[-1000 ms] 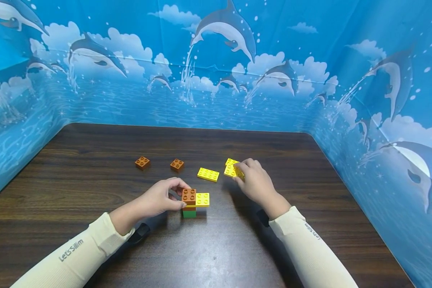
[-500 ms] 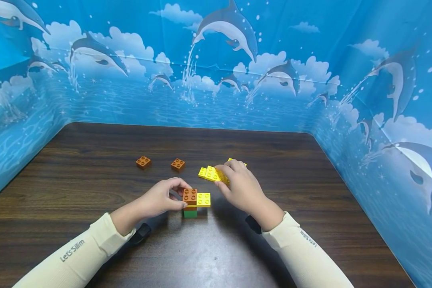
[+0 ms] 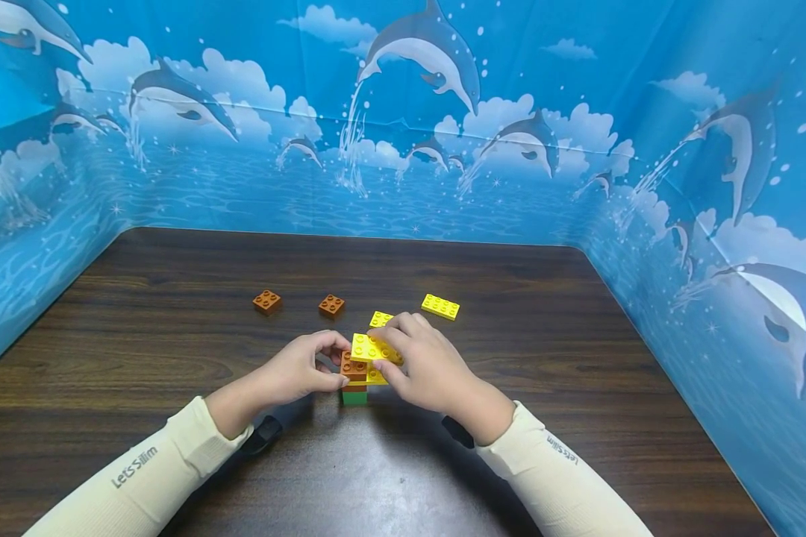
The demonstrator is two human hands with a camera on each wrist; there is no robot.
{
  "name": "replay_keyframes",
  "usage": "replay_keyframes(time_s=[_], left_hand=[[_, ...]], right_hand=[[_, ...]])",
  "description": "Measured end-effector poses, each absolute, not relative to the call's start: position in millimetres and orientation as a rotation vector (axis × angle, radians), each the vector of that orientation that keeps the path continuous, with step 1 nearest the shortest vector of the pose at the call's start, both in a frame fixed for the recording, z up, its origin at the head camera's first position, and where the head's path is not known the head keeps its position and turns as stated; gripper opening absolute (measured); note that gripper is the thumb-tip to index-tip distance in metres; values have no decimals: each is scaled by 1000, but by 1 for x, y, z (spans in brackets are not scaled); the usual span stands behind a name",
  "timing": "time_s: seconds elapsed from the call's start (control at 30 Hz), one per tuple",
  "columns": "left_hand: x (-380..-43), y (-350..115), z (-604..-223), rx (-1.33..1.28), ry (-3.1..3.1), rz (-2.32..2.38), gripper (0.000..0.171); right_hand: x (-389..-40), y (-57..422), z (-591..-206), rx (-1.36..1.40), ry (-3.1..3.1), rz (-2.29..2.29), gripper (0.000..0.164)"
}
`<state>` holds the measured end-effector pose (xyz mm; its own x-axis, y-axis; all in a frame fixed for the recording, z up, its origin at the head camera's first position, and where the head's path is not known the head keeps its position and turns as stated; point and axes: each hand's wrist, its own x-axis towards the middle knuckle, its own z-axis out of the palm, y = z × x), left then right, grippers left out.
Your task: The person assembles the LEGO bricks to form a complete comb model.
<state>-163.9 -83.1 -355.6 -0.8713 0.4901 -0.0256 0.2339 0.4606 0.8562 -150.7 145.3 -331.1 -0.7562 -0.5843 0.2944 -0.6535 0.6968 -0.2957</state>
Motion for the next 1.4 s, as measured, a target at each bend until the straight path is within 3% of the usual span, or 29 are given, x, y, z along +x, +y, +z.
replay_keyframes(time_s=[1.4], left_hand=[[-165,-84,-356,636,2430,1369,31]], right_hand=[[-153,133,-331,1134,-2743,429,40]])
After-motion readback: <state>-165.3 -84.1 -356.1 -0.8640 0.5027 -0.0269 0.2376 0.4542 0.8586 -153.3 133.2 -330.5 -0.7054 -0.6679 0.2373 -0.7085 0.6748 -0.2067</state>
